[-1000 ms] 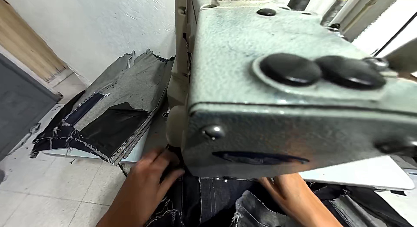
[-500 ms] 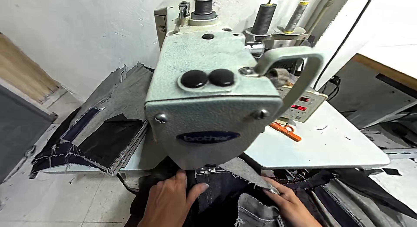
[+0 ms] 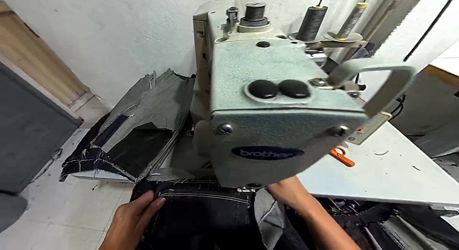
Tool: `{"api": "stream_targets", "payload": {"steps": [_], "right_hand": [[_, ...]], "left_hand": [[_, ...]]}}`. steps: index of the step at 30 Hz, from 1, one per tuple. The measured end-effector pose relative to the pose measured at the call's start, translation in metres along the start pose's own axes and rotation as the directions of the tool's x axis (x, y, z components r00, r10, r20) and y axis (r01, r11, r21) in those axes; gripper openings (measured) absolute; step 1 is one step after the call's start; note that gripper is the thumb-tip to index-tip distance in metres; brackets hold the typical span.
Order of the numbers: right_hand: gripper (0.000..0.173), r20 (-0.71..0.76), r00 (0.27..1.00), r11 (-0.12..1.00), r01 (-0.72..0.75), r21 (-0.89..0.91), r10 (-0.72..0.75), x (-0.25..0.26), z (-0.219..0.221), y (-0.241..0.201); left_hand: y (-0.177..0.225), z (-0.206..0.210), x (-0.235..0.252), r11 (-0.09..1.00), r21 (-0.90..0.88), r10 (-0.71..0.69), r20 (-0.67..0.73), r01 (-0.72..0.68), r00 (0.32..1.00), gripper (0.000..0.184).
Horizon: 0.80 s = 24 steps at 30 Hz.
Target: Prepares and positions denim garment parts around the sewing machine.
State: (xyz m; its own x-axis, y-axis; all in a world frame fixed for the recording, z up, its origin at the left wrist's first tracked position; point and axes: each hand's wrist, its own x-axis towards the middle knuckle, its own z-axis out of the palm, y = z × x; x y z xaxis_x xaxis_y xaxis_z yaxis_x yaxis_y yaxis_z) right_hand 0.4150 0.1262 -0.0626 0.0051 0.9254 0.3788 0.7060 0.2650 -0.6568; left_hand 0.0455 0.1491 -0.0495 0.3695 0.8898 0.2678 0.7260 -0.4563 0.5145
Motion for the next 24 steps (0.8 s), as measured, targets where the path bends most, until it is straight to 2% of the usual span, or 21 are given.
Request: {"api": "stream_targets", "payload": {"steps": [2, 4, 6, 7, 8, 12, 16, 19, 20, 21, 23, 24], "right_hand": [[0.025, 0.026, 0.999, 0.996, 0.021, -0.086, -0.019, 0.008, -0.001, -0.004], [0.028, 0.125, 0.992, 0.996, -0.022, -0.087, 0.033, 0.011, -0.01, -0.006], [0.029, 0.164, 0.982, 0.991, -0.073, -0.11, 0.091, 0.014, -0.015, -0.004], [0.031, 0.217, 0.96, 0.981, -0.155, -0.118, 0.178, 0.018, -0.017, -0.004], [0.033, 0.303, 0.905, 0.954, -0.269, -0.135, 0.298, 0.024, -0.02, -0.004], [0.033, 0.337, 0.832, 0.897, -0.408, -0.169, 0.441, 0.029, -0.023, -0.008], [0.036, 0.322, 0.884, 0.939, -0.304, -0.158, 0.34, 0.019, -0.017, 0.005], [0.033, 0.325, 0.867, 0.924, -0.329, -0.198, 0.378, 0.014, -0.018, 0.009], [0.034, 0.292, 0.891, 0.933, -0.301, -0.197, 0.349, 0.01, -0.015, 0.015], [0.034, 0.291, 0.883, 0.927, -0.327, -0.184, 0.369, 0.01, -0.015, 0.013], [0.031, 0.363, 0.799, 0.877, -0.434, -0.205, 0.48, 0.018, -0.021, 0.0], [0.03, 0.38, 0.787, 0.874, -0.433, -0.223, 0.487, 0.02, -0.023, -0.002]], "left_hand": [[0.0, -0.002, -0.005, 1.0, -0.007, -0.021, 0.007, 0.021, 1.0, 0.045], [0.003, -0.001, -0.007, 0.999, -0.038, -0.035, 0.03, 0.036, 0.999, 0.045], [0.008, 0.0, -0.008, 0.996, -0.075, -0.036, 0.046, 0.039, 0.998, 0.046], [0.011, 0.001, -0.008, 0.996, -0.077, -0.032, 0.051, 0.036, 0.998, 0.047], [0.014, 0.002, -0.008, 0.997, -0.073, -0.023, 0.049, 0.027, 0.999, 0.048], [0.014, 0.005, -0.004, 0.998, -0.056, 0.03, 0.036, -0.028, 0.999, 0.049], [0.009, 0.005, -0.003, 0.996, -0.082, 0.027, 0.036, -0.024, 0.999, 0.049], [0.008, 0.006, 0.0, 0.995, -0.098, 0.008, 0.039, -0.005, 0.999, 0.05], [0.008, 0.006, 0.0, 0.995, -0.098, -0.007, 0.036, 0.01, 0.999, 0.05], [0.008, 0.006, -0.001, 0.995, -0.093, -0.019, 0.028, 0.022, 0.999, 0.05], [0.007, 0.005, -0.001, 0.996, -0.077, -0.034, 0.033, 0.036, 0.999, 0.051], [0.007, 0.003, -0.001, 0.997, -0.069, -0.044, 0.048, 0.047, 0.998, 0.051]]}}
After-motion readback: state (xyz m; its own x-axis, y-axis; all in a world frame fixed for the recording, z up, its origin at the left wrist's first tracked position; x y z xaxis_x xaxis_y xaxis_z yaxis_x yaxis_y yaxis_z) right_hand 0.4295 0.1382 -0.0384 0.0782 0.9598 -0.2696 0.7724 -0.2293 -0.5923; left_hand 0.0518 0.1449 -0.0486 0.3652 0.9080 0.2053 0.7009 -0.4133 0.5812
